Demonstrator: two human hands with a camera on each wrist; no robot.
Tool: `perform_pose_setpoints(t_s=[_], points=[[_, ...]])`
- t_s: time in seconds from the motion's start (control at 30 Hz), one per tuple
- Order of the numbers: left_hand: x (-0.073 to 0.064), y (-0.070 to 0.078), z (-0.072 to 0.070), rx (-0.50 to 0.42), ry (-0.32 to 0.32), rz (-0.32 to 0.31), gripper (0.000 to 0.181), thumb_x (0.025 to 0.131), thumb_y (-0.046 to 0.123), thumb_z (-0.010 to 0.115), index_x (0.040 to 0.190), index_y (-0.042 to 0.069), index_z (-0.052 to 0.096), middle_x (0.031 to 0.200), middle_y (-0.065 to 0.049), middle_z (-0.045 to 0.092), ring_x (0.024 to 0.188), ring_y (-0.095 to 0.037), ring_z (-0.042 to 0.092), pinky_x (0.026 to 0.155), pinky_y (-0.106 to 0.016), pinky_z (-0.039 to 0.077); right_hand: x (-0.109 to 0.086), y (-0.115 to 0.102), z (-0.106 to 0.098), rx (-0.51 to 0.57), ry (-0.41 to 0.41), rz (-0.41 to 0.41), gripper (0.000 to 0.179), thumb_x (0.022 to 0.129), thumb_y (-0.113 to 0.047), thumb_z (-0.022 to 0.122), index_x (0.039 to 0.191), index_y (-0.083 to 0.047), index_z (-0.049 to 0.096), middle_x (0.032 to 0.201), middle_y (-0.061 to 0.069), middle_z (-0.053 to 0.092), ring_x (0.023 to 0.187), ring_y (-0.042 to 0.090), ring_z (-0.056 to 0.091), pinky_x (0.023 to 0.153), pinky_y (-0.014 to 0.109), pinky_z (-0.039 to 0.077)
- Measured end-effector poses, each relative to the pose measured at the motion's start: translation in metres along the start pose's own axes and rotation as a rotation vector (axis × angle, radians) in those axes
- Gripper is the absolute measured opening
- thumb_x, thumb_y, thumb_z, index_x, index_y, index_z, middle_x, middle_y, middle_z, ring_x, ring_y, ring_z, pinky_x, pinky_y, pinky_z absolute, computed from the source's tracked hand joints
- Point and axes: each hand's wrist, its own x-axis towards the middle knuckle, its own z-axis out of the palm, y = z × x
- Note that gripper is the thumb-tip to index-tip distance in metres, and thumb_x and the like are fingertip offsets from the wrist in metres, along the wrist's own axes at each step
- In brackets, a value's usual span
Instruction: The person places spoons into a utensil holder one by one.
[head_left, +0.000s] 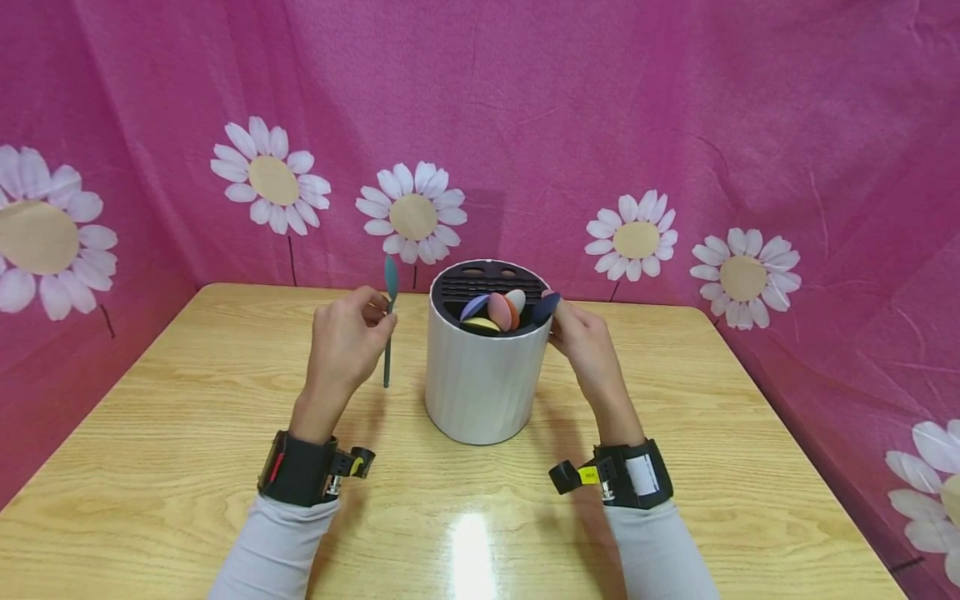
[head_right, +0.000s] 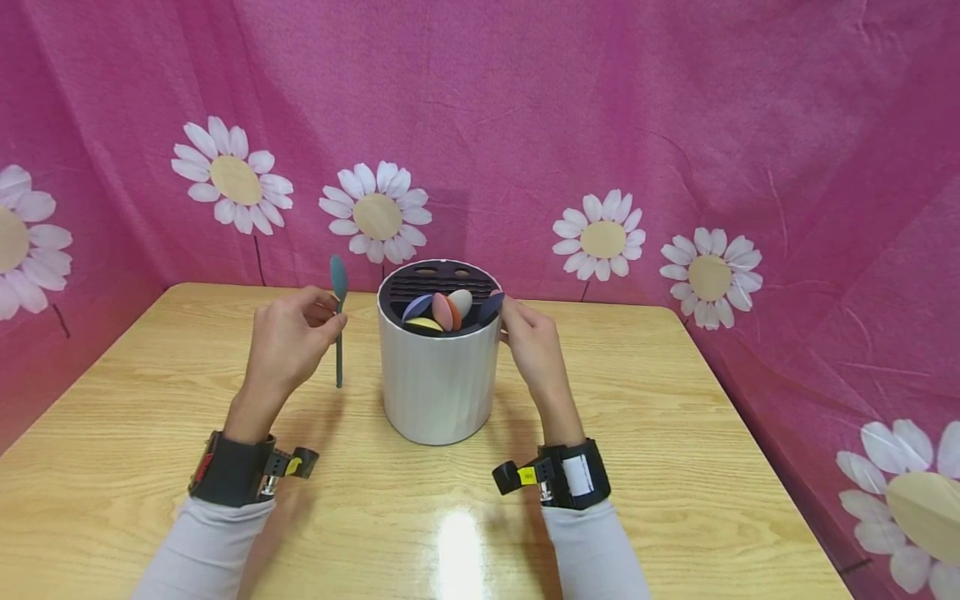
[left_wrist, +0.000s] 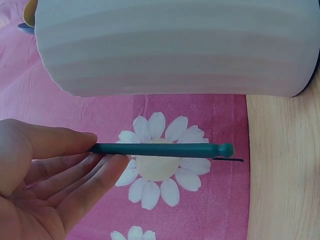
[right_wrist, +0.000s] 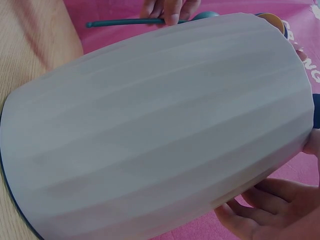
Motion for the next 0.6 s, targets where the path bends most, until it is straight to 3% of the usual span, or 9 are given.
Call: perform_pose_setpoints(t_s=[0.6], points=[[-0.0005, 0.0026, 0.0000, -0.019, 0.038, 0.007, 0.013, 0.083, 0.005, 0.073, 0.091, -0.004, 0.068, 0.076, -0.014, 0.070, 0.068, -0.023, 0.066, 0.060, -0.043, 0.056, 0.0002, -0.0004, 0.0003, -0.003, 0.005, 0.007, 0.059, 0.095, -0.055, 0.054, 0.127, -0.006, 0.064, 0.123, 0.010, 0.062, 0.111, 0.019, 0.058, 0.097, 0.039, 0.045]])
